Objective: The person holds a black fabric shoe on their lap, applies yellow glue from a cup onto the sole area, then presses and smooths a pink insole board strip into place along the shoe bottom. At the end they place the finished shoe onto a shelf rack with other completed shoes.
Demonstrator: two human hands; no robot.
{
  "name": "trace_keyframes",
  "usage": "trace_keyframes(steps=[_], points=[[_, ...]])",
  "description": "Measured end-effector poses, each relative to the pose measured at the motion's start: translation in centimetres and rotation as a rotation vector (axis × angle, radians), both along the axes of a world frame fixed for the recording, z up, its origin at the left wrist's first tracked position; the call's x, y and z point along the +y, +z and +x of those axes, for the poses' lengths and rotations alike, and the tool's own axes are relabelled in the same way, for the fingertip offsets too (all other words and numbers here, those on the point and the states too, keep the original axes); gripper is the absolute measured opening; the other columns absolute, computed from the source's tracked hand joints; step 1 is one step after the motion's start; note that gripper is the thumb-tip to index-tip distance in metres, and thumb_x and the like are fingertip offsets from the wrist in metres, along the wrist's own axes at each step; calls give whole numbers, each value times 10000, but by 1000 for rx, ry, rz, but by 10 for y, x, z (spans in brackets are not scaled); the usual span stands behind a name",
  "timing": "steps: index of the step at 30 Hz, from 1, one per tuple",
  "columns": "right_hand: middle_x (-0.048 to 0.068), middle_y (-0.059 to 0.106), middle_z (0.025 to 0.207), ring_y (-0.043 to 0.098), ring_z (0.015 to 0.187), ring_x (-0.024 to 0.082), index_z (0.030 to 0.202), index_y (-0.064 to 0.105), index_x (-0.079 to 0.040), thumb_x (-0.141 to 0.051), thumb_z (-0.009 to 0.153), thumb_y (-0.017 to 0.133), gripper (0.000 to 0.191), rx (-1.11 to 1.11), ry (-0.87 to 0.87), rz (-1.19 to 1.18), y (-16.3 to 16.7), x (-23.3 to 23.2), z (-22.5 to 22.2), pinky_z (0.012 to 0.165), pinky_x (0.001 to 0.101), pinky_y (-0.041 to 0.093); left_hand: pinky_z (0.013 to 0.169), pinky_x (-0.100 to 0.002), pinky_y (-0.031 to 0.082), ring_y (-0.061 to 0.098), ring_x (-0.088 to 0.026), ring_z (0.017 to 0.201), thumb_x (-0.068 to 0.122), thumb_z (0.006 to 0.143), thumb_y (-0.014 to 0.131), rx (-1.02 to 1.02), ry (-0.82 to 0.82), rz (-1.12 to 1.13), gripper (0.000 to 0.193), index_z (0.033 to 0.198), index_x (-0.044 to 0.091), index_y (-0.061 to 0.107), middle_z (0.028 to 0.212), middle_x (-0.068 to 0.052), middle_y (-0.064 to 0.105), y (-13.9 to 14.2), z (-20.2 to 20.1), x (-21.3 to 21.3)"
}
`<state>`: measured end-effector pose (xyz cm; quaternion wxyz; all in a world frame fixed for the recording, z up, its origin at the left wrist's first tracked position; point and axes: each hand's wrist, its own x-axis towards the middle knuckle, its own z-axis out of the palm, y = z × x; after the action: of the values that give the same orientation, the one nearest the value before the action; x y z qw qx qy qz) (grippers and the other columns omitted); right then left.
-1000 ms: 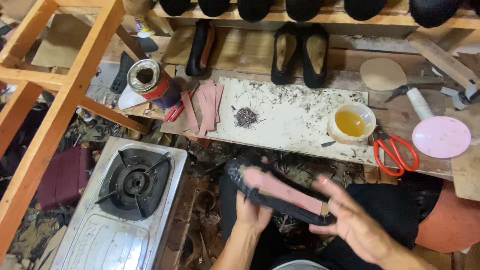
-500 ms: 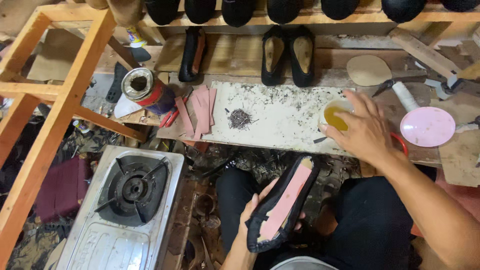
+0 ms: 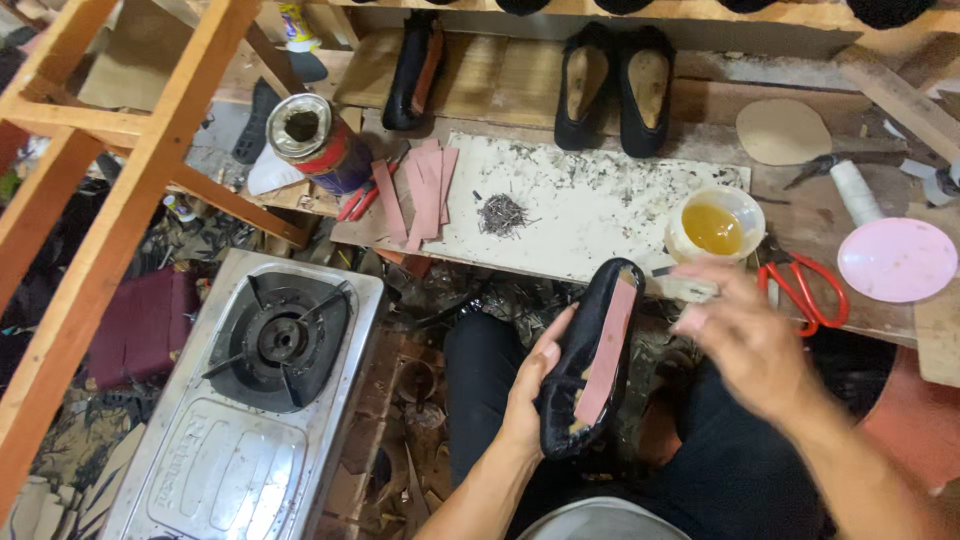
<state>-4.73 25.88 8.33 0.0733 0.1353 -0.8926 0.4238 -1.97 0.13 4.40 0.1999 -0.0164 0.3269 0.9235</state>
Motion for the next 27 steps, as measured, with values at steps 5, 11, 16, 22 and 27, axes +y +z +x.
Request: trace_keyframes(steps=[5,11,16,22,27], points=[[210,387,1571,320,1509,422,1217,701,-103,-323,945,615,360,341,270,9,13,-70,64,1244,535,253,1130,-406,423,546,-261,1334,385,967,505,-11,-17,23,745,1596,25,331,1511,-184,513,0,-8,16],[247,274,1625,228,1528,492,1339,660,-155,-308,908,644,458,347,180,108,3,-81,59,1222,605,225,1168,-391,414,538,-268,1364,347,977,503,65,-7,-29,738,1597,-8,320,1522,-194,511,5,-6,20],[181,333,1592,247,1528,451,1284,698,-198,-334,933,653,379,490,290,124,0,-76,63,1249,596,227,1148,-394,432,558,-270,1338,324,985,488,49,3,-31,710,1592,-6,326,1503,-201,523,7,-7,18],[212,320,1588,259,1521,468,1259,697,-179,-346,925,636,378,445,202,94,3,-67,52,1232,601,249,1072,-398,465,588,-262,1264,324,992,487,41,-28,-30,697,1587,-6,339,1459,-196,555,5,-3,18],[135,389,1550,293,1503,427,1245,724,-210,-363,926,654,361,524,337,172,4,-71,55,1250,606,245,1113,-349,468,582,-225,1299,302,1002,488,63,-7,-67,672,1583,-15,370,1473,-172,558,1,-3,19]])
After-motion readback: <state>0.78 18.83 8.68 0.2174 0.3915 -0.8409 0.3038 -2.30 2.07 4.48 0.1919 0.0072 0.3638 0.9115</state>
